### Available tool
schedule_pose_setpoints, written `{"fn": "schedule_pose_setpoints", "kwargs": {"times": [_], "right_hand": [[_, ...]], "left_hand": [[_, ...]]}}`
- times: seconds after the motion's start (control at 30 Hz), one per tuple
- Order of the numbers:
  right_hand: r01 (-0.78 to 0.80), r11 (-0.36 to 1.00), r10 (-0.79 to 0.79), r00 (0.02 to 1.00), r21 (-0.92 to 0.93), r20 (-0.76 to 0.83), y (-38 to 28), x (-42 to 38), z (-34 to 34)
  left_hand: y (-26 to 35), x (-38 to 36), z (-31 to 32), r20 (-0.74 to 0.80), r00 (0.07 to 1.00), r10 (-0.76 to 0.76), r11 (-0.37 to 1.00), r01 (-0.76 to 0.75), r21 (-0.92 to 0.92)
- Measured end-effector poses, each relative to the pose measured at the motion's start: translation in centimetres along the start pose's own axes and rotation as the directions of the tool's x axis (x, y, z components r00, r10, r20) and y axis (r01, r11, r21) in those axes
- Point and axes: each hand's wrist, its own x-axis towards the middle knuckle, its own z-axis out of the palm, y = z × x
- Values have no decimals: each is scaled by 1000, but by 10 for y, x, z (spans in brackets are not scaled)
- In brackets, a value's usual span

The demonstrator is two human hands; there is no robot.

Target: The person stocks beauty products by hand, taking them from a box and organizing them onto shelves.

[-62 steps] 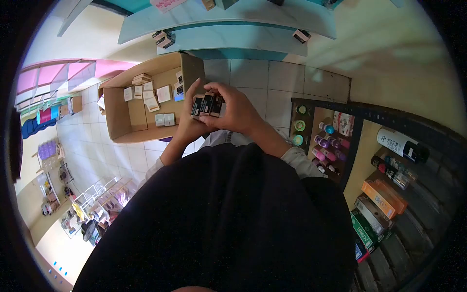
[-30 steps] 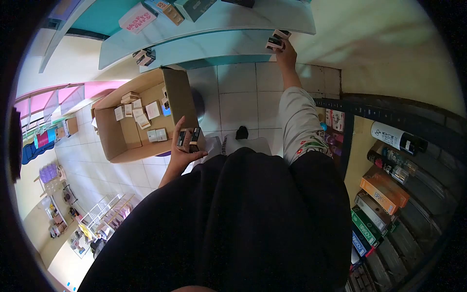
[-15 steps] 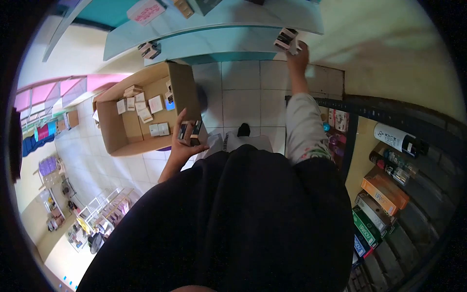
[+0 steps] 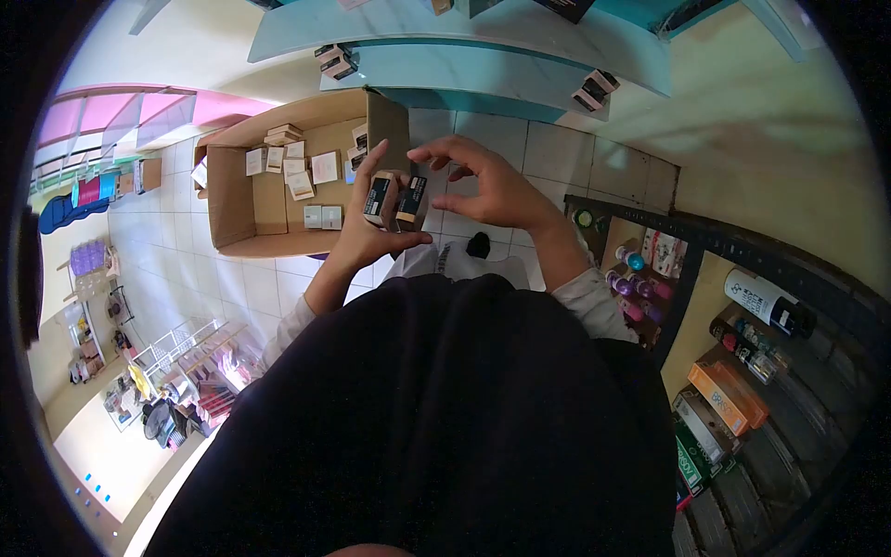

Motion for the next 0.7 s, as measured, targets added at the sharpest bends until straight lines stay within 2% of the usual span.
{"fn": "schedule_pose_setpoints", "kwargs": {"times": [0.1, 0.3, 0.4, 0.5, 0.6, 0.7], "right_hand": [[-5, 999, 8, 998, -43, 56, 1, 7, 2], [-56, 998, 57, 994, -10, 98, 1, 6, 6], [-46, 997, 55, 986, -64, 156, 1, 8, 7], [-23, 998, 31, 992, -63, 121, 0, 8, 11], [-51, 987, 53, 999, -155, 7, -4, 4, 19], [-283, 926, 244, 954, -251, -173, 2, 4, 36]], "left_hand": [[5, -2, -1, 9, 999, -31, 999, 31, 15], [-5, -3, -5, -9, 1000, 11, 1000, -11, 13], [-4, -4, -6, -14, 1000, 1, 1000, -1, -6], [-6, -5, -4, -48, 999, 22, 1000, -22, 8], [-9, -3, -1, -123, 992, 8, 1000, -8, 5], [-15, -1, 3, -224, 964, 141, 960, -77, 269]]}}
